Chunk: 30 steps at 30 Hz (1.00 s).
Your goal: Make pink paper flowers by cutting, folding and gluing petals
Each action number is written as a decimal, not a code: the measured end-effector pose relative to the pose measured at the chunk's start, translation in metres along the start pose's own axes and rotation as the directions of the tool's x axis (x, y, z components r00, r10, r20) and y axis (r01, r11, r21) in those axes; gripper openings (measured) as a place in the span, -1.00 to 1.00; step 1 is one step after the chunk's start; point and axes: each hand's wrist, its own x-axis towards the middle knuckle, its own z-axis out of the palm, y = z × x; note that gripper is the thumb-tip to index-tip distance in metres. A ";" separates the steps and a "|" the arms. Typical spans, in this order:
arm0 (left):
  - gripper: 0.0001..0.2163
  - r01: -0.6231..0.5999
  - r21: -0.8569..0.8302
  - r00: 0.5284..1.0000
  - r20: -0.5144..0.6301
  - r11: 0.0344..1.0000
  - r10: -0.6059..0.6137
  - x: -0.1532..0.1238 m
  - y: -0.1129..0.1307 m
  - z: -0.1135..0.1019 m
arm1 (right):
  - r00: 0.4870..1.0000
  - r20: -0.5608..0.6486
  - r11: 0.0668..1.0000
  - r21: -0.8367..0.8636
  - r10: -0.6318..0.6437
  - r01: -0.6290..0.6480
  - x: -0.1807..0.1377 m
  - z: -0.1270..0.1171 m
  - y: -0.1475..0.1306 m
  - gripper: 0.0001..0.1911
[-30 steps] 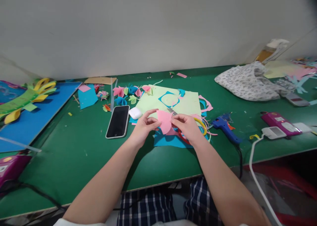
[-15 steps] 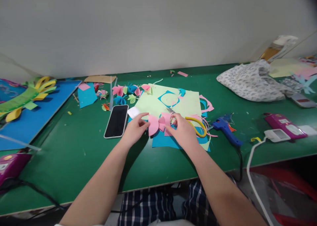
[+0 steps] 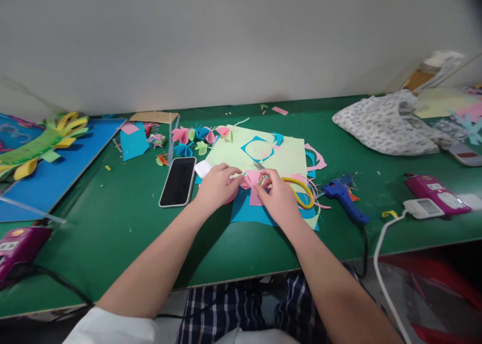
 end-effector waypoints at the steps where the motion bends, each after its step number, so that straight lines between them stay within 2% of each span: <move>1: -0.70 -0.006 0.023 1.000 0.003 1.000 0.006 0.003 0.002 0.004 | 1.000 -0.001 1.000 0.016 -0.002 0.002 0.000 0.000 0.000 -0.70; 6: -0.70 0.002 0.097 1.000 -0.011 0.995 -0.001 0.007 0.005 0.019 | 1.000 0.007 0.998 0.063 0.006 -0.006 0.001 -0.003 -0.001 -0.71; 9: -0.72 0.000 0.100 0.999 -0.037 0.995 0.004 0.001 0.005 0.012 | 1.000 0.006 0.995 0.103 0.016 -0.017 0.001 -0.006 -0.003 -0.74; 13: -0.75 -0.002 0.106 0.984 -0.177 0.994 0.021 -0.021 0.012 -0.011 | 0.998 0.039 0.952 0.302 0.041 -0.051 0.001 -0.007 -0.006 -0.65; 15: -0.81 -0.077 0.095 0.939 -0.327 0.992 0.104 -0.036 0.017 -0.020 | 0.991 0.114 0.885 0.450 0.077 -0.120 0.000 -0.005 -0.008 -0.53; 18: -0.85 -0.119 0.068 0.894 -0.427 0.991 0.136 -0.054 0.024 -0.021 | 0.980 0.182 0.771 0.612 0.076 -0.174 -0.002 -0.002 -0.012 -0.51; 21: -0.88 -0.102 -0.040 0.887 -0.456 0.994 0.073 -0.061 0.031 -0.014 | 0.993 0.109 0.752 0.650 0.048 -0.108 -0.006 -0.001 -0.016 -0.69; 24: -0.87 -0.060 -0.266 0.914 -0.403 0.962 -0.055 -0.061 0.037 -0.007 | 0.999 -0.051 0.843 0.538 0.017 0.013 -0.010 -0.002 -0.020 -0.81; 27: -0.87 0.002 -0.529 0.939 -0.292 0.848 -0.184 -0.060 0.042 -0.001 | 0.976 -0.187 0.917 0.356 -0.116 0.177 -0.013 -0.002 -0.022 -0.91; 30: -0.86 0.044 -0.661 0.937 -0.234 0.749 -0.261 -0.061 0.045 0.002 | 0.951 -0.219 0.911 0.303 -0.219 0.280 -0.016 -0.002 -0.024 -0.92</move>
